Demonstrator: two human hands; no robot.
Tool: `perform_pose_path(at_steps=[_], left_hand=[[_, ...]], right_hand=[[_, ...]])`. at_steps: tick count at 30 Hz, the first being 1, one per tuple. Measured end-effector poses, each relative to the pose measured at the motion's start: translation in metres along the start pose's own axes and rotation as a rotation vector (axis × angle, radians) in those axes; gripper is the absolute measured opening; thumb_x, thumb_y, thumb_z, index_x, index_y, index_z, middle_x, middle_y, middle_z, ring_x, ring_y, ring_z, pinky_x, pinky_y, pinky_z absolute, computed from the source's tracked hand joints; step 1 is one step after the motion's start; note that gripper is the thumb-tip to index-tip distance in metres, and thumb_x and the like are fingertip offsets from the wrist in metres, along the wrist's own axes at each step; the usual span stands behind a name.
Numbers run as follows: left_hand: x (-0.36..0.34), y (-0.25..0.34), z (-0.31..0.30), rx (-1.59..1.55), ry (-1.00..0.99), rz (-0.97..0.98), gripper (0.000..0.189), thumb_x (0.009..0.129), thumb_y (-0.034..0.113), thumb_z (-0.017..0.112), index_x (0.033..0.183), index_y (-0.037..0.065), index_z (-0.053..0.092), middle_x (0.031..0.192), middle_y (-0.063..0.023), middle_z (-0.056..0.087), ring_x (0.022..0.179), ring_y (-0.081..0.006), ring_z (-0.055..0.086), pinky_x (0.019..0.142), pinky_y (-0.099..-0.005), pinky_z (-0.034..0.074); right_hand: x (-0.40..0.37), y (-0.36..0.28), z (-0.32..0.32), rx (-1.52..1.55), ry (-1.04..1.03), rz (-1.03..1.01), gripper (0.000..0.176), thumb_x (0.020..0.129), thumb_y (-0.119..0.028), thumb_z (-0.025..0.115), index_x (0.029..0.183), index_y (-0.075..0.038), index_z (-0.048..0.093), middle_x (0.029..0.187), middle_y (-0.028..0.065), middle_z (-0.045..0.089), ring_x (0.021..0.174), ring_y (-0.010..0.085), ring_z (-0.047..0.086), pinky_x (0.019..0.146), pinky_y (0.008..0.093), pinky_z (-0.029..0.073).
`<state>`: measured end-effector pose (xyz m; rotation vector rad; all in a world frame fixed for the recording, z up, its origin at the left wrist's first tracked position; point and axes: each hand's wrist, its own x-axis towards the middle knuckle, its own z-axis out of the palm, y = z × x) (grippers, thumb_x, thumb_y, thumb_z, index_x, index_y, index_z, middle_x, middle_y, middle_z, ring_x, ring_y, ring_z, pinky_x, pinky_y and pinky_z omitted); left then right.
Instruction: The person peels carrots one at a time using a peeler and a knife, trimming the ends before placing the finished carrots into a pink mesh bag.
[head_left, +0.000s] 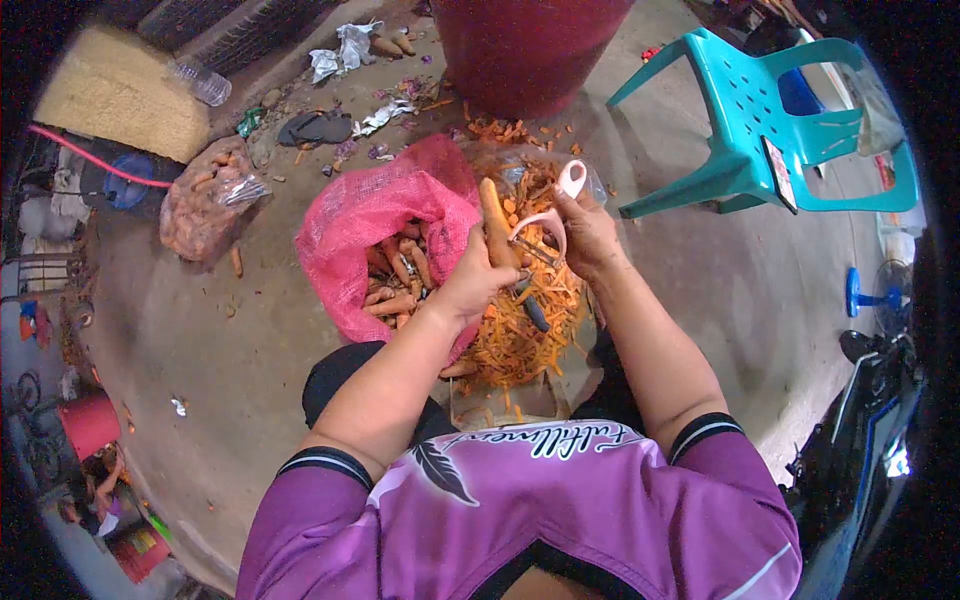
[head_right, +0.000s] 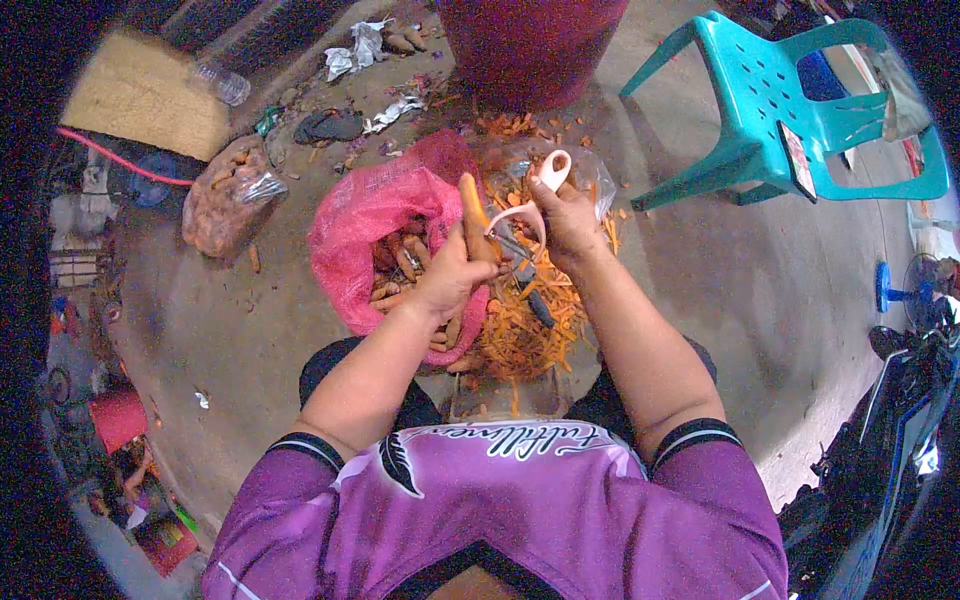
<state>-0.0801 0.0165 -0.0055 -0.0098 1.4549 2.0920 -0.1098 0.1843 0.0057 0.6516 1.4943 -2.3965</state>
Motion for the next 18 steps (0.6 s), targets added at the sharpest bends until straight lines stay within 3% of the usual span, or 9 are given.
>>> perform_pose_path(at_steps=[4, 7, 10, 11, 13, 15, 18], left_hand=[[0.000, 0.006, 0.002, -0.325, 0.050, -0.107, 0.042, 0.086, 0.028, 0.044, 0.117, 0.004, 0.029, 0.106, -0.0069, 0.042, 0.096, -0.0144, 0.044, 0.083, -0.0274, 0.037], [0.007, -0.016, -0.002, -0.209, 0.093, 0.042, 0.044, 0.089, 0.040, 0.031, 0.116, 0.005, 0.034, 0.108, -0.0056, 0.042, 0.097, -0.0127, 0.044, 0.084, -0.0271, 0.036], [0.008, -0.017, -0.004, -0.236, 0.163, -0.066, 0.046, 0.089, 0.042, 0.028, 0.117, 0.005, 0.036, 0.107, -0.0074, 0.046, 0.096, -0.0147, 0.047, 0.084, -0.0298, 0.039], [0.006, -0.013, -0.003, -0.245, 0.174, -0.120, 0.044, 0.089, 0.041, 0.028, 0.115, 0.006, 0.039, 0.102, -0.0063, 0.049, 0.088, -0.0144, 0.049, 0.078, -0.0293, 0.041], [-0.001, 0.000, 0.004, -0.264, 0.198, -0.227, 0.041, 0.090, 0.038, 0.029, 0.111, 0.008, 0.045, 0.093, -0.0040, 0.055, 0.073, -0.0138, 0.054, 0.066, -0.0282, 0.045], [-0.003, 0.012, 0.021, -0.534, 0.196, -0.260, 0.040, 0.089, 0.039, 0.031, 0.110, 0.009, 0.046, 0.089, -0.0038, 0.056, 0.071, -0.0134, 0.054, 0.065, -0.0276, 0.046], [-0.006, 0.011, 0.023, -0.690, 0.133, -0.277, 0.038, 0.088, 0.040, 0.034, 0.105, 0.009, 0.048, 0.081, -0.0031, 0.056, 0.064, -0.0134, 0.054, 0.058, -0.0270, 0.046]], right_hand=[[-0.006, 0.002, 0.008, -0.024, -0.023, -0.023, 0.028, 0.083, -0.026, 0.052, 0.096, -0.002, 0.048, 0.074, 0.0062, 0.054, 0.062, 0.0151, 0.055, 0.048, 0.0248, 0.045], [-0.005, 0.006, 0.012, -0.106, 0.047, -0.064, 0.027, 0.084, -0.025, 0.050, 0.097, -0.001, 0.047, 0.070, 0.0053, 0.053, 0.056, 0.0136, 0.054, 0.045, 0.0246, 0.044], [-0.013, 0.004, 0.021, -0.225, 0.136, -0.223, 0.027, 0.085, -0.029, 0.045, 0.096, -0.004, 0.044, 0.062, 0.0015, 0.048, 0.045, 0.0109, 0.046, 0.042, 0.0218, 0.038], [-0.020, 0.003, 0.028, -0.220, 0.170, -0.249, 0.028, 0.084, -0.029, 0.049, 0.095, -0.003, 0.046, 0.061, 0.0010, 0.047, 0.044, 0.0098, 0.044, 0.040, 0.0223, 0.036], [-0.026, 0.008, 0.031, -0.326, 0.101, -0.221, 0.027, 0.080, -0.025, 0.055, 0.090, -0.001, 0.050, 0.065, 0.0028, 0.052, 0.047, 0.0096, 0.048, 0.041, 0.0226, 0.038], [-0.028, 0.018, 0.035, -0.336, 0.028, -0.288, 0.026, 0.076, -0.022, 0.061, 0.085, 0.000, 0.053, 0.068, 0.0032, 0.055, 0.054, 0.0090, 0.051, 0.046, 0.0226, 0.040], [-0.031, 0.007, 0.037, -0.310, 0.011, -0.105, 0.024, 0.076, -0.020, 0.061, 0.086, 0.000, 0.053, 0.070, 0.0028, 0.056, 0.058, 0.0092, 0.052, 0.050, 0.0229, 0.042]])
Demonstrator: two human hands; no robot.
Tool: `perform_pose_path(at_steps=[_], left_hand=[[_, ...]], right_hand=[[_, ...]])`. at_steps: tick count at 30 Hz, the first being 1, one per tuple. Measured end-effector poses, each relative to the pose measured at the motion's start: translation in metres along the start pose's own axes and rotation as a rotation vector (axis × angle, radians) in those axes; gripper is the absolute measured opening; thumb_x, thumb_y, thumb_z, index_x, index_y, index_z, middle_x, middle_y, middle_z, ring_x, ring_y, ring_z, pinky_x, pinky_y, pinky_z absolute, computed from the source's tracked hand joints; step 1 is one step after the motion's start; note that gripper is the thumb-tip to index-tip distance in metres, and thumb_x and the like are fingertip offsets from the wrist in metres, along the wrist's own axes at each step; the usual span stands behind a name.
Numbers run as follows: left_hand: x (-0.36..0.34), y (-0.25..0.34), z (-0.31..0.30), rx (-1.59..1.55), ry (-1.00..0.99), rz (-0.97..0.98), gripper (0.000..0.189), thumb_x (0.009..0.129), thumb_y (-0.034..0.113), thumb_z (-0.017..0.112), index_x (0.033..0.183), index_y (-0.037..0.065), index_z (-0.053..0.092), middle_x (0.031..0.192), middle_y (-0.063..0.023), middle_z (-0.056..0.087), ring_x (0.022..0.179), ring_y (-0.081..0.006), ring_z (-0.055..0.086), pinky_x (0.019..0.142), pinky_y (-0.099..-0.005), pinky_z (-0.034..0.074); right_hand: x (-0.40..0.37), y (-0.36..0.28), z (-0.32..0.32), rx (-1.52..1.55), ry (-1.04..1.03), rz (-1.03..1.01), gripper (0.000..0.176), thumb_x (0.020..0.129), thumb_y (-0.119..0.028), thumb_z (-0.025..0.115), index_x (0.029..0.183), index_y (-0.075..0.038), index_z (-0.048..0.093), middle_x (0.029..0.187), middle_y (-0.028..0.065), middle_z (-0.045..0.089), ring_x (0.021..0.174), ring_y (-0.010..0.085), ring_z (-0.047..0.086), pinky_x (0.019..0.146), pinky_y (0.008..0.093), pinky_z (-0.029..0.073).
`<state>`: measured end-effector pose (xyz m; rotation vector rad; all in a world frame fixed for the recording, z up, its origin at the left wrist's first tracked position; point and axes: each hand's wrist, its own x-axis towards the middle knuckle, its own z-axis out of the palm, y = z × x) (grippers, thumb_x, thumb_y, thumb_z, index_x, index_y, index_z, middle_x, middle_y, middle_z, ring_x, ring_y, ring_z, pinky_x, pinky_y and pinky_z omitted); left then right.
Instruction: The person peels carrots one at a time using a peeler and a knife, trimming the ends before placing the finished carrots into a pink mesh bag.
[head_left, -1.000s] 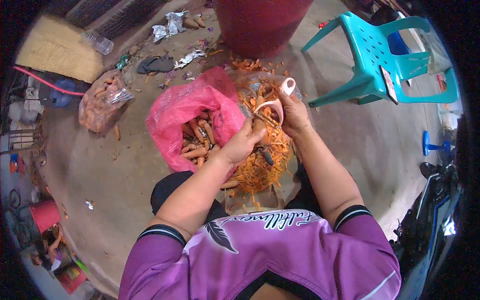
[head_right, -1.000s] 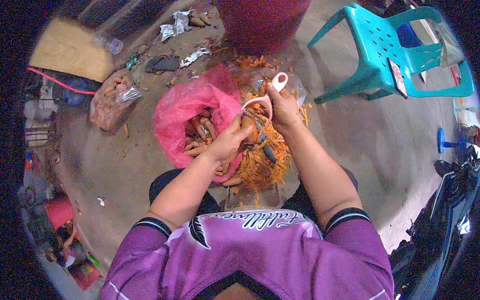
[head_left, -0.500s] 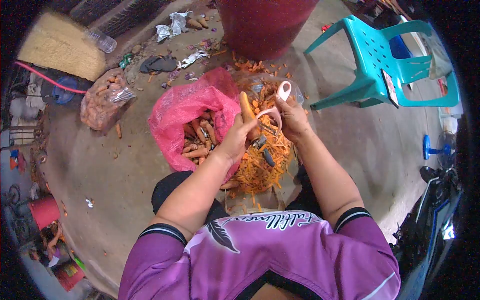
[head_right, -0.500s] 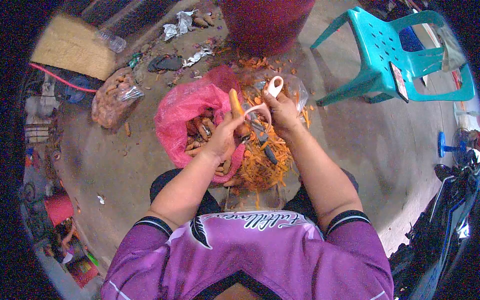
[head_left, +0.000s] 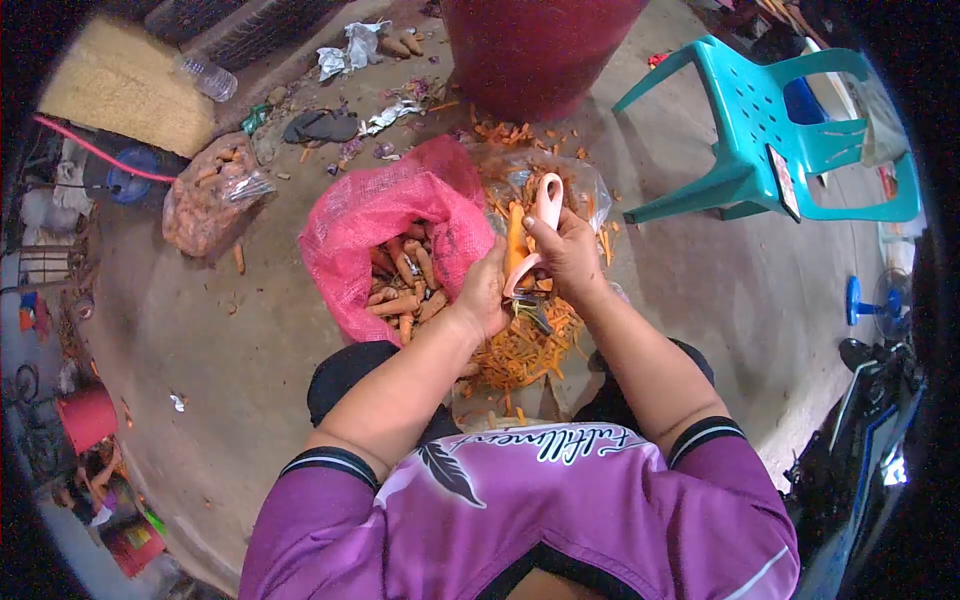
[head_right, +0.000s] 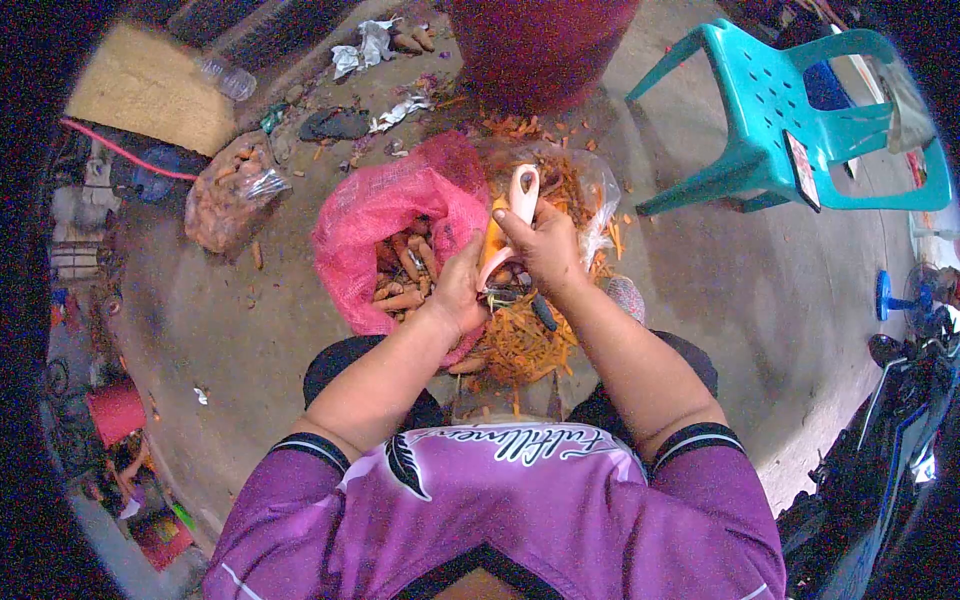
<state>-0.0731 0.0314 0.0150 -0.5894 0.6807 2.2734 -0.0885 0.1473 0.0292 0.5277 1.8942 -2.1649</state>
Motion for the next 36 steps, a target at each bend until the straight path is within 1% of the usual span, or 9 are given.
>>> perform_pose_path(at_steps=[6, 7, 10, 13, 18, 20, 25, 32, 36], left_hand=[[0.010, -0.008, -0.028, 0.141, -0.136, -0.060, 0.037, 0.088, 0.041, 0.033, 0.098, 0.009, 0.048, 0.070, -0.0045, 0.055, 0.056, -0.0136, 0.052, 0.051, -0.0256, 0.044], [-0.006, -0.008, -0.006, 0.173, -0.102, -0.095, 0.037, 0.088, 0.041, 0.033, 0.097, 0.009, 0.048, 0.068, -0.0050, 0.054, 0.056, -0.0138, 0.052, 0.050, -0.0257, 0.043], [-0.007, -0.010, -0.013, 0.200, -0.114, -0.162, 0.040, 0.087, 0.044, 0.031, 0.094, 0.009, 0.048, 0.066, -0.0058, 0.052, 0.055, -0.0150, 0.052, 0.047, -0.0271, 0.043], [-0.003, -0.002, -0.016, 0.162, -0.111, -0.106, 0.040, 0.087, 0.044, 0.031, 0.097, 0.010, 0.048, 0.070, -0.0051, 0.052, 0.057, -0.0145, 0.052, 0.046, -0.0269, 0.042], [0.005, -0.002, -0.031, 0.191, -0.079, -0.032, 0.038, 0.088, 0.042, 0.032, 0.097, 0.010, 0.049, 0.072, -0.0029, 0.053, 0.059, -0.0114, 0.052, 0.051, -0.0246, 0.043], [0.002, -0.002, -0.027, 0.177, -0.148, -0.062, 0.039, 0.088, 0.042, 0.032, 0.098, 0.009, 0.050, 0.073, -0.0022, 0.053, 0.060, -0.0106, 0.052, 0.055, -0.0234, 0.045], [-0.005, -0.009, -0.020, 0.295, -0.209, -0.173, 0.040, 0.088, 0.041, 0.032, 0.095, 0.006, 0.048, 0.069, -0.0040, 0.053, 0.057, -0.0163, 0.054, 0.050, -0.0274, 0.045], [-0.001, 0.002, -0.004, 0.186, 0.115, 0.036, 0.034, 0.088, 0.038, 0.035, 0.096, 0.009, 0.051, 0.073, -0.0020, 0.055, 0.061, -0.0138, 0.055, 0.053, -0.0262, 0.046], [0.001, -0.008, -0.018, 0.300, -0.057, -0.015, 0.038, 0.088, 0.039, 0.033, 0.098, 0.007, 0.052, 0.071, -0.0023, 0.055, 0.060, -0.0139, 0.054, 0.054, -0.0286, 0.045]], right_hand=[[0.034, 0.015, -0.021, -0.043, 0.180, -0.041, 0.030, 0.077, -0.030, 0.058, 0.082, 0.000, 0.054, 0.058, 0.0035, 0.052, 0.042, 0.0088, 0.046, 0.036, 0.0226, 0.034], [0.052, 0.022, -0.039, -0.197, 0.236, 0.025, 0.027, 0.078, -0.024, 0.057, 0.092, -0.002, 0.050, 0.062, 0.0005, 0.049, 0.038, 0.0080, 0.041, 0.035, 0.0197, 0.034], [0.060, 0.010, -0.048, 0.042, 0.485, -0.229, 0.023, 0.079, -0.024, 0.056, 0.081, -0.003, 0.049, 0.059, 0.0016, 0.049, 0.039, 0.0082, 0.042, 0.034, 0.0196, 0.033], [0.048, 0.004, -0.042, 0.143, 0.424, -0.131, 0.023, 0.078, -0.025, 0.057, 0.078, -0.004, 0.048, 0.060, 0.0020, 0.050, 0.040, 0.0080, 0.043, 0.034, 0.0191, 0.033], [0.000, -0.003, 0.004, -0.057, -0.019, -0.020, 0.023, 0.075, -0.023, 0.060, 0.083, -0.004, 0.052, 0.059, 0.0005, 0.049, 0.041, 0.0078, 0.043, 0.034, 0.0203, 0.033], [0.013, 0.003, -0.007, -0.032, 0.010, -0.001, 0.023, 0.075, -0.023, 0.060, 0.083, -0.003, 0.051, 0.061, 0.0020, 0.050, 0.041, 0.0091, 0.045, 0.036, 0.0214, 0.035], [0.056, 0.012, -0.054, 0.240, 0.500, -0.163, 0.024, 0.076, -0.026, 0.059, 0.075, -0.003, 0.052, 0.061, 0.0032, 0.051, 0.047, 0.0102, 0.049, 0.038, 0.0211, 0.038], [0.002, 0.010, -0.003, 0.050, 0.026, -0.064, 0.031, 0.072, -0.026, 0.065, 0.085, 0.001, 0.055, 0.065, 0.0020, 0.054, 0.049, 0.0080, 0.049, 0.043, 0.0212, 0.039], [0.023, 0.008, -0.019, -0.135, 0.232, -0.074, 0.026, 0.074, -0.021, 0.061, 0.089, -0.002, 0.051, 0.062, 0.0009, 0.049, 0.042, 0.0081, 0.043, 0.036, 0.0208, 0.034]])
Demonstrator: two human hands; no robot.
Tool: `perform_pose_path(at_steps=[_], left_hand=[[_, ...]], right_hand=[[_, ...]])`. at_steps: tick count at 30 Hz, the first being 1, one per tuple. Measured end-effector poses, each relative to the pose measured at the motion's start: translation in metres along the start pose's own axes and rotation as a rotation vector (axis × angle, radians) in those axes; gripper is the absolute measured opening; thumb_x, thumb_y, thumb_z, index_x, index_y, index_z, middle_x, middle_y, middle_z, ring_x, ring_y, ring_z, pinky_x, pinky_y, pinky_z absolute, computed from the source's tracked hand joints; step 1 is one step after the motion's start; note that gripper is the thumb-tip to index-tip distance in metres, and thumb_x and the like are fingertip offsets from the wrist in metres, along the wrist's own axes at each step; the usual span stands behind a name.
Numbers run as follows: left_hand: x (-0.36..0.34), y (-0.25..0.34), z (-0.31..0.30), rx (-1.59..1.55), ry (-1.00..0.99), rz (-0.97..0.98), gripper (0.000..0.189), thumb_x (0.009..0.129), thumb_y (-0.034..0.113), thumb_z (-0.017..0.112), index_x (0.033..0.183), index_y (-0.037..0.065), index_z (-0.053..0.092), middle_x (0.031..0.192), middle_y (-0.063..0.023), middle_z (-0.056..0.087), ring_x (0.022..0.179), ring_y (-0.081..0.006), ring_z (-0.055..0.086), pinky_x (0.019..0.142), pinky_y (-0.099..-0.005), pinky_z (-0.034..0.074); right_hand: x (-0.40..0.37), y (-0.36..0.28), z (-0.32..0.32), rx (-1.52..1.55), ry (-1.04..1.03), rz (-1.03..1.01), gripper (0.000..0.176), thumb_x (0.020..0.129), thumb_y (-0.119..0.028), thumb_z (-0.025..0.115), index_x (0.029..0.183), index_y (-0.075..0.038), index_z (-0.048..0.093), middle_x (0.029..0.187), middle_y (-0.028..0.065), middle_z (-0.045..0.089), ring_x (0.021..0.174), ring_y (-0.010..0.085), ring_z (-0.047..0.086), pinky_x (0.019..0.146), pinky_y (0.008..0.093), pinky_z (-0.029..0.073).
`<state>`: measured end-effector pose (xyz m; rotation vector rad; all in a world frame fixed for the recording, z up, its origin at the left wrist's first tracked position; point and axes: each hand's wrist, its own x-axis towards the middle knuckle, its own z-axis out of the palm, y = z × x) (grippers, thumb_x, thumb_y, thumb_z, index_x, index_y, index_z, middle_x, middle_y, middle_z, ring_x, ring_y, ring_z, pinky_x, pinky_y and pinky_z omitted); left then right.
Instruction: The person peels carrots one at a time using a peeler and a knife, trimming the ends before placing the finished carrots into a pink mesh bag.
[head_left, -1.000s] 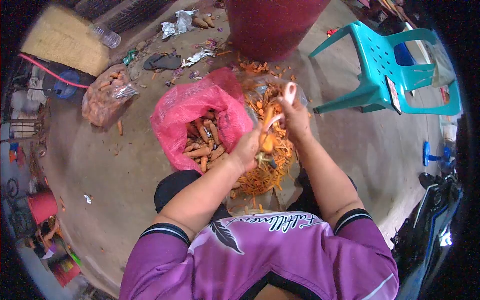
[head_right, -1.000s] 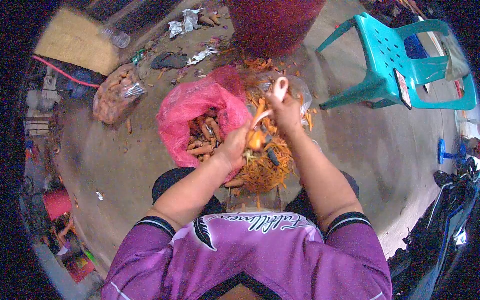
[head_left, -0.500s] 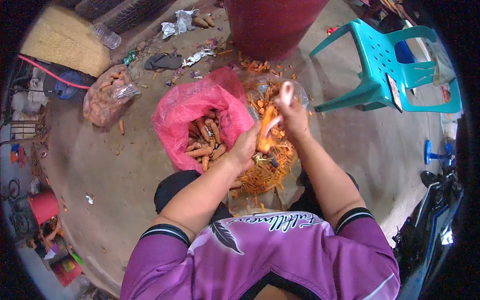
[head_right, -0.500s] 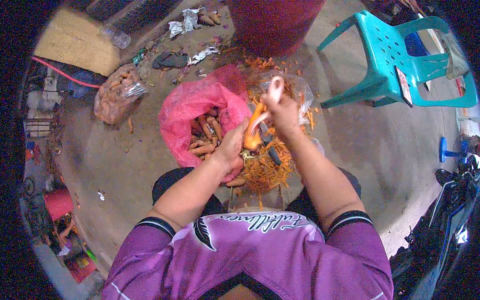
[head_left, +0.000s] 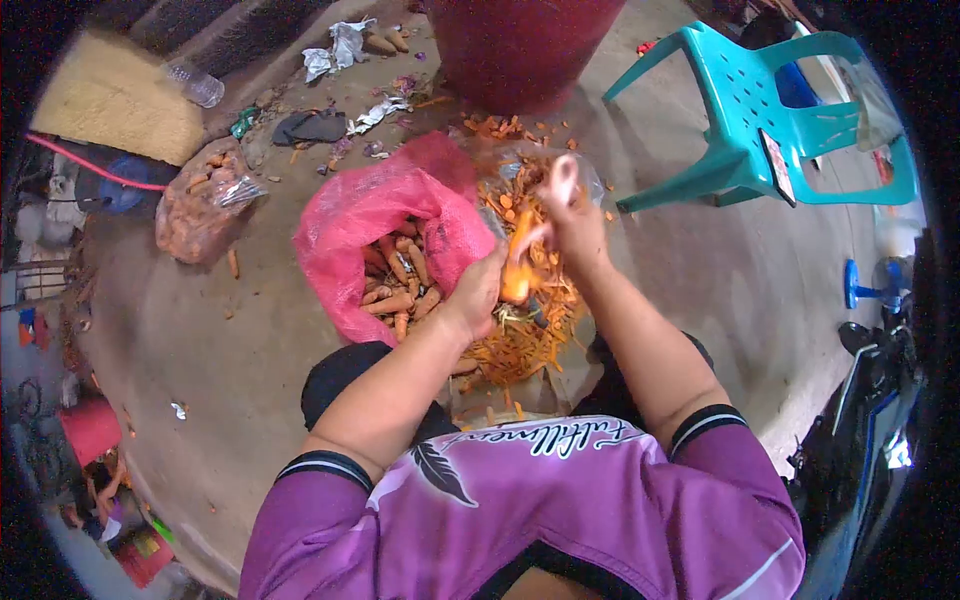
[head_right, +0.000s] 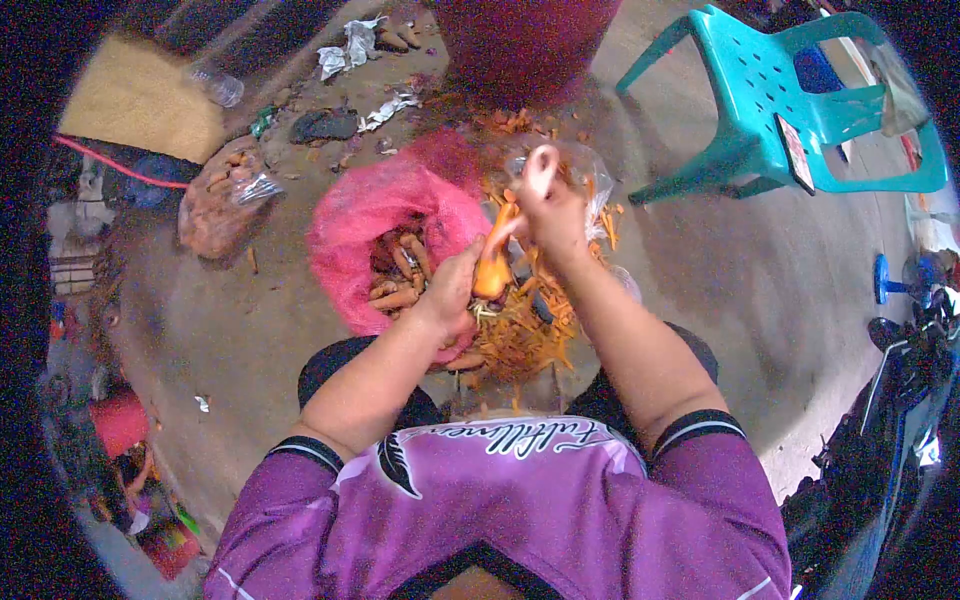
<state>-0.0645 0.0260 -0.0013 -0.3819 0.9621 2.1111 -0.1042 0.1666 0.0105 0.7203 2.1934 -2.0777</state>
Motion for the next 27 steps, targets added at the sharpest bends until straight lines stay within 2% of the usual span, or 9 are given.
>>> perform_pose_path(at_steps=[1, 4, 7, 13, 16, 18, 19, 26, 27], left_hand=[[-0.002, -0.002, -0.004, -0.024, -0.101, -0.120, 0.041, 0.088, 0.042, 0.032, 0.098, 0.007, 0.051, 0.069, -0.0032, 0.054, 0.056, -0.0145, 0.052, 0.051, -0.0285, 0.043], [-0.007, 0.002, 0.002, 0.118, -0.084, -0.110, 0.043, 0.087, 0.044, 0.032, 0.095, 0.005, 0.050, 0.067, -0.0042, 0.054, 0.054, -0.0149, 0.052, 0.050, -0.0275, 0.043], [-0.004, 0.007, -0.005, 0.014, -0.038, -0.055, 0.045, 0.088, 0.043, 0.032, 0.096, 0.003, 0.050, 0.071, -0.0052, 0.055, 0.057, -0.0143, 0.054, 0.052, -0.0267, 0.045], [-0.010, 0.012, 0.018, -0.047, 0.086, 0.005, 0.040, 0.089, 0.040, 0.031, 0.097, 0.005, 0.049, 0.071, -0.0067, 0.055, 0.059, -0.0134, 0.052, 0.055, -0.0257, 0.044], [-0.006, -0.001, -0.002, 0.033, -0.076, -0.064, 0.041, 0.089, 0.039, 0.030, 0.099, 0.004, 0.049, 0.071, -0.0071, 0.055, 0.058, -0.0133, 0.053, 0.052, -0.0251, 0.044], [-0.009, -0.002, 0.005, 0.042, -0.115, -0.124, 0.042, 0.089, 0.038, 0.031, 0.102, 0.002, 0.048, 0.070, -0.0065, 0.054, 0.055, -0.0120, 0.052, 0.048, -0.0233, 0.043], [-0.011, -0.001, 0.010, 0.045, -0.116, -0.103, 0.043, 0.089, 0.038, 0.030, 0.103, 0.001, 0.047, 0.070, -0.0071, 0.054, 0.055, -0.0127, 0.052, 0.048, -0.0237, 0.043], [-0.010, 0.013, 0.022, -0.169, 0.175, 0.000, 0.035, 0.087, 0.036, 0.037, 0.102, 0.007, 0.049, 0.080, -0.0057, 0.057, 0.064, -0.0147, 0.056, 0.056, -0.0257, 0.047], [0.002, -0.002, -0.008, -0.134, -0.027, -0.004, 0.033, 0.089, 0.035, 0.035, 0.099, 0.007, 0.049, 0.077, -0.0041, 0.055, 0.065, -0.0144, 0.055, 0.059, -0.0247, 0.047]], right_hand=[[0.012, -0.003, -0.010, 0.084, 0.072, 0.052, 0.024, 0.075, -0.022, 0.060, 0.085, -0.002, 0.051, 0.060, 0.0011, 0.048, 0.041, 0.0092, 0.044, 0.035, 0.0211, 0.034], [0.048, 0.019, -0.029, 0.288, 0.353, -0.114, 0.023, 0.078, -0.025, 0.057, 0.082, -0.004, 0.049, 0.059, 0.0012, 0.047, 0.044, 0.0096, 0.046, 0.036, 0.0216, 0.035], [0.033, 0.011, -0.027, 0.297, 0.224, 0.050, 0.023, 0.079, -0.025, 0.056, 0.084, -0.004, 0.048, 0.059, 0.0010, 0.047, 0.045, 0.0092, 0.046, 0.036, 0.0218, 0.035], [-0.015, 0.007, 0.005, 0.225, -0.274, 0.021, 0.025, 0.072, -0.024, 0.064, 0.080, -0.002, 0.054, 0.064, 0.0021, 0.054, 0.049, 0.0091, 0.049, 0.042, 0.0228, 0.039], [0.008, -0.012, -0.014, 0.115, 0.049, 0.075, 0.023, 0.074, -0.020, 0.060, 0.085, -0.002, 0.051, 0.065, 0.0044, 0.052, 0.048, 0.0103, 0.048, 0.040, 0.0221, 0.038], [0.039, 0.013, -0.030, 0.306, 0.283, -0.132, 0.023, 0.076, -0.022, 0.058, 0.084, -0.002, 0.051, 0.065, 0.0045, 0.052, 0.049, 0.0101, 0.049, 0.041, 0.0218, 0.038], [0.038, 0.005, -0.032, 0.284, 0.352, -0.050, 0.021, 0.078, -0.023, 0.057, 0.083, -0.004, 0.051, 0.062, 0.0023, 0.050, 0.045, 0.0091, 0.047, 0.039, 0.0204, 0.036], [-0.035, -0.013, 0.005, 0.218, -0.243, 0.043, 0.024, 0.075, -0.024, 0.059, 0.079, -0.001, 0.053, 0.061, 0.0035, 0.052, 0.044, 0.0095, 0.048, 0.036, 0.0228, 0.036], [-0.032, -0.012, 0.004, 0.173, -0.190, 0.040, 0.025, 0.075, -0.024, 0.059, 0.081, -0.001, 0.052, 0.062, 0.0034, 0.052, 0.043, 0.0094, 0.046, 0.036, 0.0222, 0.035]])
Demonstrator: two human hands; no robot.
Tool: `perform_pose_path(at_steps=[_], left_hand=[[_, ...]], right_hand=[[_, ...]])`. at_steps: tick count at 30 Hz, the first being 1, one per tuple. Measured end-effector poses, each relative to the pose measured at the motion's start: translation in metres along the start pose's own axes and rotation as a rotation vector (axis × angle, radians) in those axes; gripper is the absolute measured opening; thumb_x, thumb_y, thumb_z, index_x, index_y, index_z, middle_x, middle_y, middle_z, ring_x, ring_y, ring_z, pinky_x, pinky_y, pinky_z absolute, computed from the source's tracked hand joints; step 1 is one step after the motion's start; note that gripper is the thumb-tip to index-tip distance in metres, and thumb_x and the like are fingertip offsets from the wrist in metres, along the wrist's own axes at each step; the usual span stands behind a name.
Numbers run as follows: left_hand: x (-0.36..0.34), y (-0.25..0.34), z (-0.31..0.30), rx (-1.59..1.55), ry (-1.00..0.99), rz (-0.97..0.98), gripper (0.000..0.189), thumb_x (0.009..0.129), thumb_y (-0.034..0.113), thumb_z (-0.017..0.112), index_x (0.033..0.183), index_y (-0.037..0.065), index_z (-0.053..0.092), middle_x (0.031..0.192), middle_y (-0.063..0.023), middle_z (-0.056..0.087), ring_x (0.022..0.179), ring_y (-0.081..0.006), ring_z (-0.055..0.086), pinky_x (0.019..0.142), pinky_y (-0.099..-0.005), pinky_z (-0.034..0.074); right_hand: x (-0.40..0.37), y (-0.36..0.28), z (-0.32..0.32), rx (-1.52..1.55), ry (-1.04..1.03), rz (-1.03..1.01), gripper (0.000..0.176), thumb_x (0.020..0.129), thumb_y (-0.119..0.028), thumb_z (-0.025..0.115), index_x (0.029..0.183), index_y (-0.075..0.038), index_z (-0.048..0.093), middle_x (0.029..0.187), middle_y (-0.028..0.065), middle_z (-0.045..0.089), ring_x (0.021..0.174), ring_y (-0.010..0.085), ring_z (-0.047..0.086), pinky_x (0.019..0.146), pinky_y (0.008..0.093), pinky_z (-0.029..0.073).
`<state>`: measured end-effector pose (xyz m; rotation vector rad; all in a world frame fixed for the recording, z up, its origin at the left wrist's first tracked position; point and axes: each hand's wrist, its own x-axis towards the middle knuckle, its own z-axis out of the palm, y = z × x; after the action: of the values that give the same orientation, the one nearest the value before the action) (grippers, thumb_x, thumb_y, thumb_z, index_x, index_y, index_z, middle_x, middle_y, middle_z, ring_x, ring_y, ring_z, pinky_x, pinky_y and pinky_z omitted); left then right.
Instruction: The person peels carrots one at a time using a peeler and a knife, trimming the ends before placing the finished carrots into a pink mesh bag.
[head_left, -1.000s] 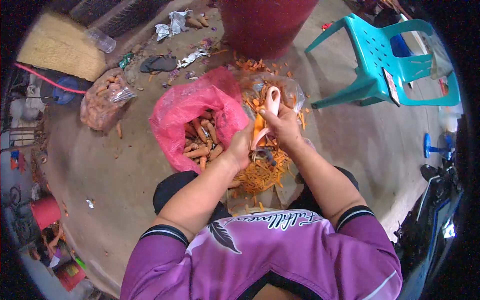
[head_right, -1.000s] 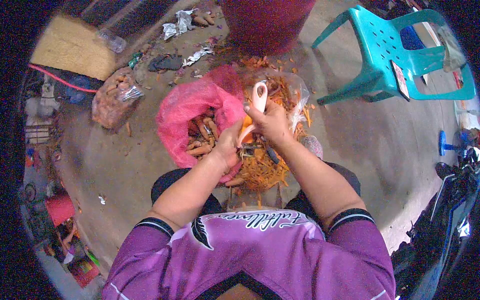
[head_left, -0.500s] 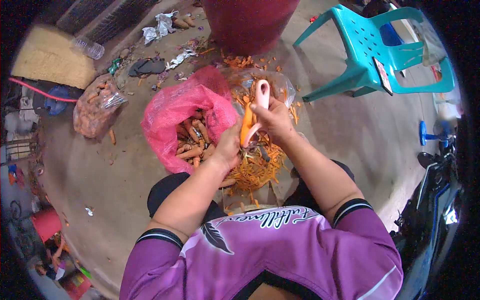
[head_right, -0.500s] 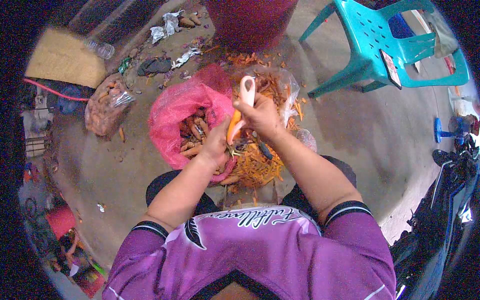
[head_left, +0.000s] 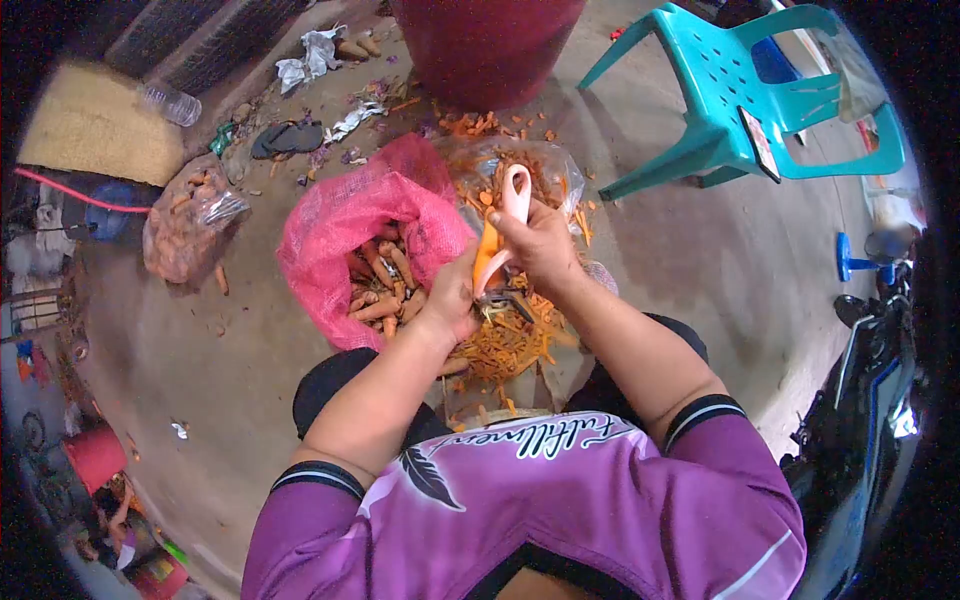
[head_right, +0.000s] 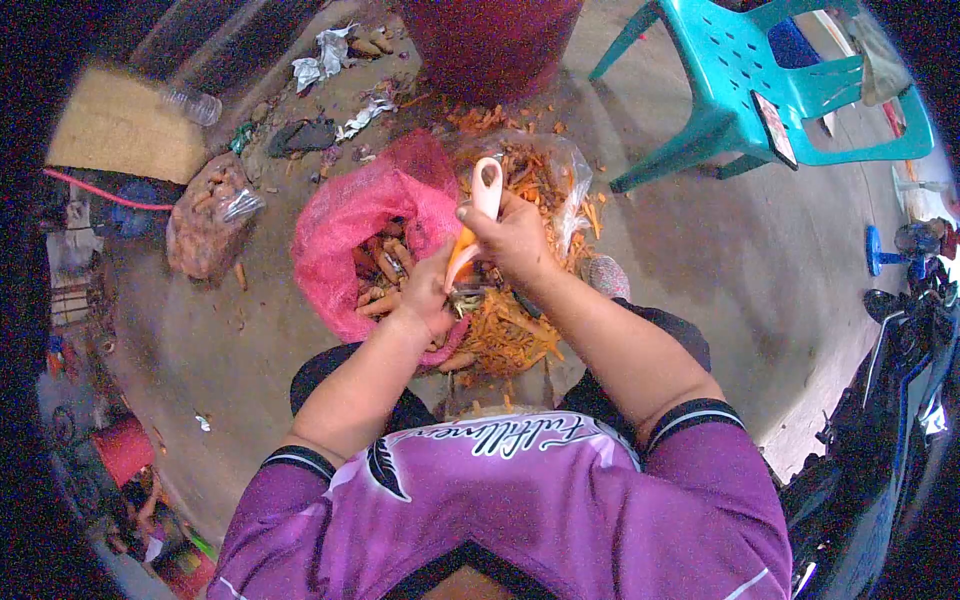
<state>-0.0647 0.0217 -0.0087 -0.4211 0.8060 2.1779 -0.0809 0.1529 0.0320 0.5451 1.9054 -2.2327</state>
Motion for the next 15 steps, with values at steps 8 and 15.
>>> perform_pose_path(at_steps=[8, 15], left_hand=[[-0.004, -0.002, 0.005, -0.023, -0.202, -0.084, 0.041, 0.088, 0.040, 0.034, 0.101, 0.003, 0.048, 0.078, -0.0075, 0.054, 0.067, -0.0151, 0.055, 0.059, -0.0253, 0.046], [-0.012, 0.003, 0.023, 0.008, 0.052, -0.087, 0.037, 0.087, 0.038, 0.039, 0.103, 0.006, 0.050, 0.078, -0.0012, 0.053, 0.067, -0.0126, 0.051, 0.061, -0.0264, 0.043]], right_hand=[[0.064, 0.020, -0.048, 0.329, 0.448, -0.135, 0.022, 0.077, -0.020, 0.058, 0.086, -0.001, 0.050, 0.065, 0.0021, 0.049, 0.044, 0.0091, 0.044, 0.038, 0.0219, 0.035], [0.005, 0.008, -0.001, 0.058, 0.060, -0.044, 0.021, 0.076, -0.021, 0.058, 0.084, -0.003, 0.051, 0.064, 0.0023, 0.050, 0.045, 0.0086, 0.045, 0.037, 0.0221, 0.035]])
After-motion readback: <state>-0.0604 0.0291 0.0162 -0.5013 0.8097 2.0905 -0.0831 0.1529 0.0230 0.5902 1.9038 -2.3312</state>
